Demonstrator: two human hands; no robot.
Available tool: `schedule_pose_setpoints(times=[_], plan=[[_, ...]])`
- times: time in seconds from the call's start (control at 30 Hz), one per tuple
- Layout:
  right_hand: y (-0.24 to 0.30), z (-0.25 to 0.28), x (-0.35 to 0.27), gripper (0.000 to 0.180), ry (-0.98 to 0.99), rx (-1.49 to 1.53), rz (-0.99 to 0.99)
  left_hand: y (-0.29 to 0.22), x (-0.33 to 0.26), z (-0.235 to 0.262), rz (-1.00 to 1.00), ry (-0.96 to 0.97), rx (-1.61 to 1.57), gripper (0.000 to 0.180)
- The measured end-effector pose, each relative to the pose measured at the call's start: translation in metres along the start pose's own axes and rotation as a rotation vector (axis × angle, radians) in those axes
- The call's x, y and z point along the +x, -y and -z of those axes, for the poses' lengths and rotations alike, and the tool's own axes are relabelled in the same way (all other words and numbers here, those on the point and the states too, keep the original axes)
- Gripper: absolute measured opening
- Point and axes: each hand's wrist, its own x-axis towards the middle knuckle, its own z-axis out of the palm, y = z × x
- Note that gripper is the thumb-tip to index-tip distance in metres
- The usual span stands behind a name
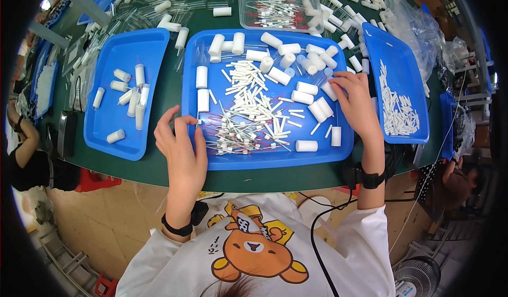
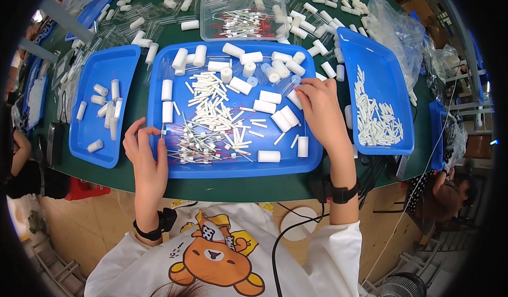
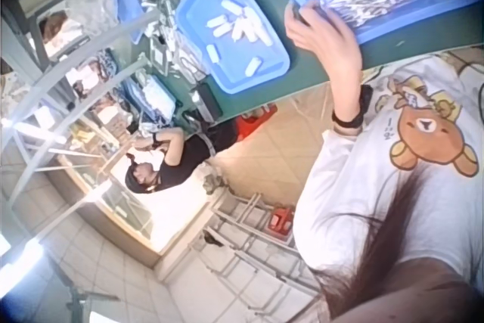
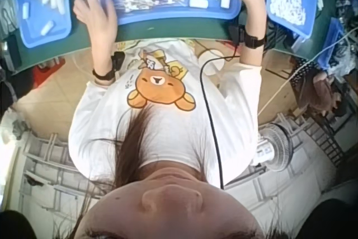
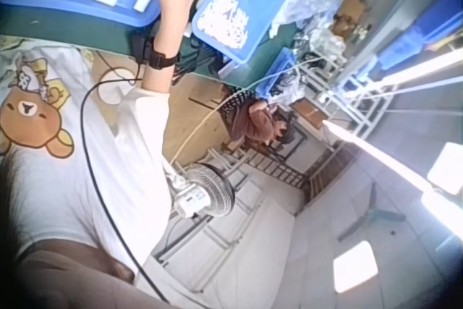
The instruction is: Assembling small electronic components by inserting wire leads into cylindrical white housings.
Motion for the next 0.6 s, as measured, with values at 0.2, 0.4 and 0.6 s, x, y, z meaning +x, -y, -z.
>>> schedule_pose_setpoints(times=[0.2, 0.4, 0.6], plan=[[0.003, 0.001, 0.000, 0.014, 0.085, -0.071, 0.027, -0.010, -0.009, 0.003, 0.009, 0.001, -0.058, 0.021], [0.027, 0.020, -0.009, 0.013, -0.027, 0.083, -0.015, -0.027, -0.013, 0.014, -0.079, -0.064, -0.217, 0.026], [0.092, 0.049, -0.043, 0.011, 0.318, 0.855, -0.012, -0.048, -0.009, 0.015, -0.101, 0.251, -0.908, 0.041]])
